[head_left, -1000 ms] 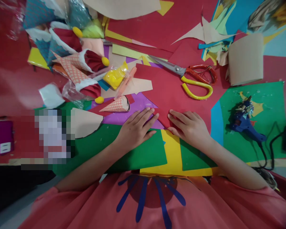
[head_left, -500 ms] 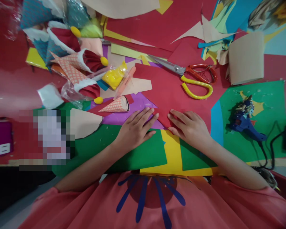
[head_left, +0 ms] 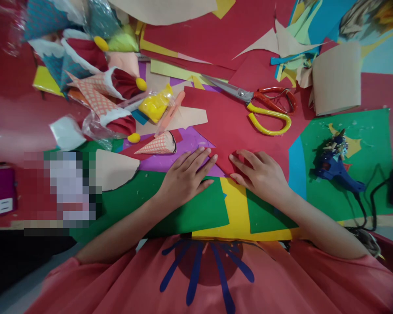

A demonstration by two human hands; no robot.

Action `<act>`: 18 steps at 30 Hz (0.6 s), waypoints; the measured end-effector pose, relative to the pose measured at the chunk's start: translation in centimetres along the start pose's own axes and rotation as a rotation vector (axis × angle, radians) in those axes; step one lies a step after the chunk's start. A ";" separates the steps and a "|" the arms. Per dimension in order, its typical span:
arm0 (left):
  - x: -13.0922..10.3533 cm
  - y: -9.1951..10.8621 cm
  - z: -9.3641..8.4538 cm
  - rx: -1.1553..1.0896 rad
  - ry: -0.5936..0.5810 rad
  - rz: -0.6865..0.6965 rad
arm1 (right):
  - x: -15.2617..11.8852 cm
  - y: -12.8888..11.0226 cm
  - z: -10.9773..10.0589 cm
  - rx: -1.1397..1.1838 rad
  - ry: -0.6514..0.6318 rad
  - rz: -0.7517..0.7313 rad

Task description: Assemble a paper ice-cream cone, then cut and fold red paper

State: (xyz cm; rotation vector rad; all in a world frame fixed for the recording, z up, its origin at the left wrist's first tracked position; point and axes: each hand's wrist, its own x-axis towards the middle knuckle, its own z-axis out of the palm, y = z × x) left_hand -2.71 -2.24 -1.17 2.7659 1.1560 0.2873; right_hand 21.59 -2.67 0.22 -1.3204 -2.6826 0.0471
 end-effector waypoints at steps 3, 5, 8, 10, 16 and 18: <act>0.0 0.0 0.0 -0.010 -0.004 -0.008 | 0.0 0.0 0.0 0.008 0.002 0.022; 0.0 0.0 0.0 0.001 0.000 -0.004 | 0.0 0.0 0.0 0.015 0.006 0.024; 0.1 0.0 -0.1 0.027 -0.005 0.006 | 0.0 -0.1 -0.1 0.012 0.006 0.020; 0.1 0.0 -0.1 0.037 -0.013 0.008 | 0.1 0.0 -0.1 0.006 0.010 0.016; 0.3 0.1 -0.4 0.129 0.011 0.039 | 0.1 0.0 -0.2 0.001 0.029 0.009; 0.4 0.1 -0.5 0.148 0.017 0.054 | 0.1 0.0 -0.2 0.001 0.027 0.006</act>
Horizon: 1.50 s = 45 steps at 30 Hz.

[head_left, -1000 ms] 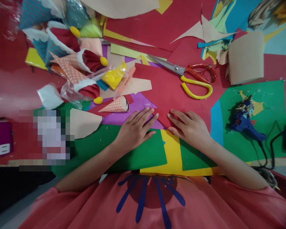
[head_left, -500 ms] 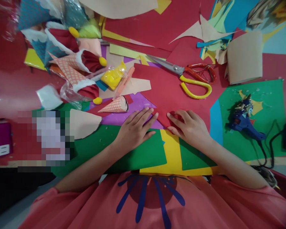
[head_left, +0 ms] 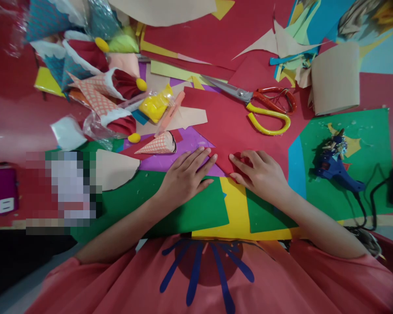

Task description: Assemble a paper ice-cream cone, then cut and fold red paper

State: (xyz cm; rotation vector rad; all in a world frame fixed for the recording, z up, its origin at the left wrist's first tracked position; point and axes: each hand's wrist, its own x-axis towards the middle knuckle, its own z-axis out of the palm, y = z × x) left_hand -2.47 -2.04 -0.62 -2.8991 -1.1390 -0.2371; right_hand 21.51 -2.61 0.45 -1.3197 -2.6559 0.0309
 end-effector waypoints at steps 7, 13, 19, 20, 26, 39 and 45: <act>0.0 -0.6 0.2 -0.100 0.002 -0.009 | 0.1 0.0 0.0 -0.010 0.023 0.003; -0.2 -0.6 0.3 -0.166 -0.022 -0.035 | 0.1 -0.1 0.0 -0.029 0.044 -0.001; -0.2 -0.5 0.1 -0.183 -0.096 -0.046 | 0.0 -0.1 0.0 -0.031 0.046 0.003; -0.2 -0.5 0.0 -0.176 -0.102 -0.044 | 0.0 -0.1 0.0 -0.029 0.047 0.001; -0.1 -0.6 -0.5 -0.133 -0.127 0.002 | 0.1 -0.1 0.0 -0.016 0.037 0.000; -0.6 0.7 0.0 -0.187 -0.068 0.015 | 0.2 0.3 -0.1 0.016 0.048 -0.005; -0.6 1.2 -0.3 -0.062 0.023 0.048 | 0.3 0.4 0.1 0.036 0.066 -0.007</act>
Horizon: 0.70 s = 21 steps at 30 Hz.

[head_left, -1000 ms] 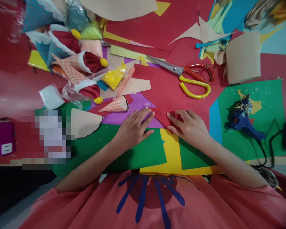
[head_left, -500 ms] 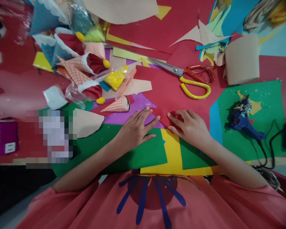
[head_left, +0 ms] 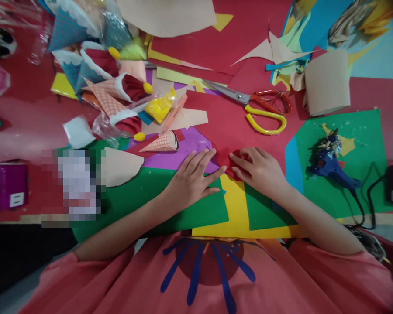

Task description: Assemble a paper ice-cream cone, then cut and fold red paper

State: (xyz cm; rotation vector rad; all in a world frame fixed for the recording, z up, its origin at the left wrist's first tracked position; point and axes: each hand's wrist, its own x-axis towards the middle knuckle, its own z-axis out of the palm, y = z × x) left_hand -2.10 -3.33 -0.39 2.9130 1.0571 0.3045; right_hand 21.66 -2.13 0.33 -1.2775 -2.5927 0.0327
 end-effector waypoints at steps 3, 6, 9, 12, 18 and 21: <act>0.1 0.4 -0.3 0.061 0.000 0.011 | 0.0 -0.1 0.0 0.012 -0.003 0.005; 0.4 0.6 -0.7 0.029 -0.091 0.060 | -0.1 -0.1 0.1 0.024 -0.003 0.009; 0.7 0.9 -0.8 -0.054 -0.162 0.057 | -0.1 0.0 0.1 0.041 -0.015 0.014; 0.8 1.3 -0.8 -0.089 -0.175 0.030 | -0.1 0.2 0.0 0.075 -0.037 0.013; 0.9 2.3 -0.9 -0.022 -0.177 0.049 | -0.2 0.6 0.2 0.120 -0.092 0.040; 1.0 2.3 -1.2 -0.011 -0.186 0.049 | -0.3 0.6 0.6 0.142 -0.052 0.057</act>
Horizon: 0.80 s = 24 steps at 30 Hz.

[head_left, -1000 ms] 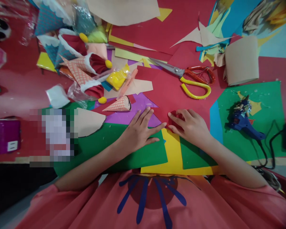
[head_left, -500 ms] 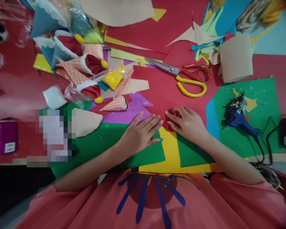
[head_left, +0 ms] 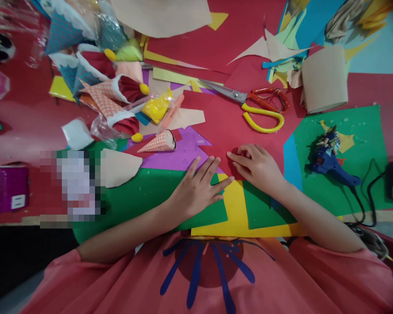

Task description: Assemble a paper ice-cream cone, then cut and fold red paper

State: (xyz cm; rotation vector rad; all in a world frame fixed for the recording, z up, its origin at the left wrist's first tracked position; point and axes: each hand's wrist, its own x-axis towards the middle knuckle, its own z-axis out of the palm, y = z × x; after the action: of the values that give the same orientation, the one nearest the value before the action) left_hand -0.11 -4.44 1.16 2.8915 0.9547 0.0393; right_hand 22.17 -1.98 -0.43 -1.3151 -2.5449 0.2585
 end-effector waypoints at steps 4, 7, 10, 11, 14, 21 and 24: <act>0.1 -1.2 -0.4 -0.078 0.025 -0.003 | -0.1 -0.3 0.5 -0.024 0.056 0.019; 0.0 -2.6 -0.4 -0.121 0.069 -0.044 | -0.2 -0.5 0.6 -0.044 0.036 0.031; -0.1 -3.9 -0.3 -0.088 0.105 -0.134 | -0.2 -0.6 0.6 -0.062 0.018 0.028; -0.1 -4.2 -0.3 -0.074 0.103 -0.153 | -0.3 -0.6 0.6 -0.065 0.013 0.027; -0.3 -4.5 -0.2 -0.041 0.109 -0.180 | -0.2 -0.6 0.5 -0.061 -0.019 0.036; -0.8 -3.5 -0.2 0.051 0.064 -0.244 | -0.3 -0.7 0.4 -0.059 -0.065 0.057; -0.8 -3.3 0.0 0.036 0.062 -0.264 | -0.2 -0.9 0.3 -0.025 -0.105 0.123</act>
State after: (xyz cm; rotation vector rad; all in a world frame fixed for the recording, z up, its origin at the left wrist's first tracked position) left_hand -2.72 -2.30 0.85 2.7839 1.3522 0.0926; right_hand 21.56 -2.68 -0.47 -1.5085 -2.5632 0.3289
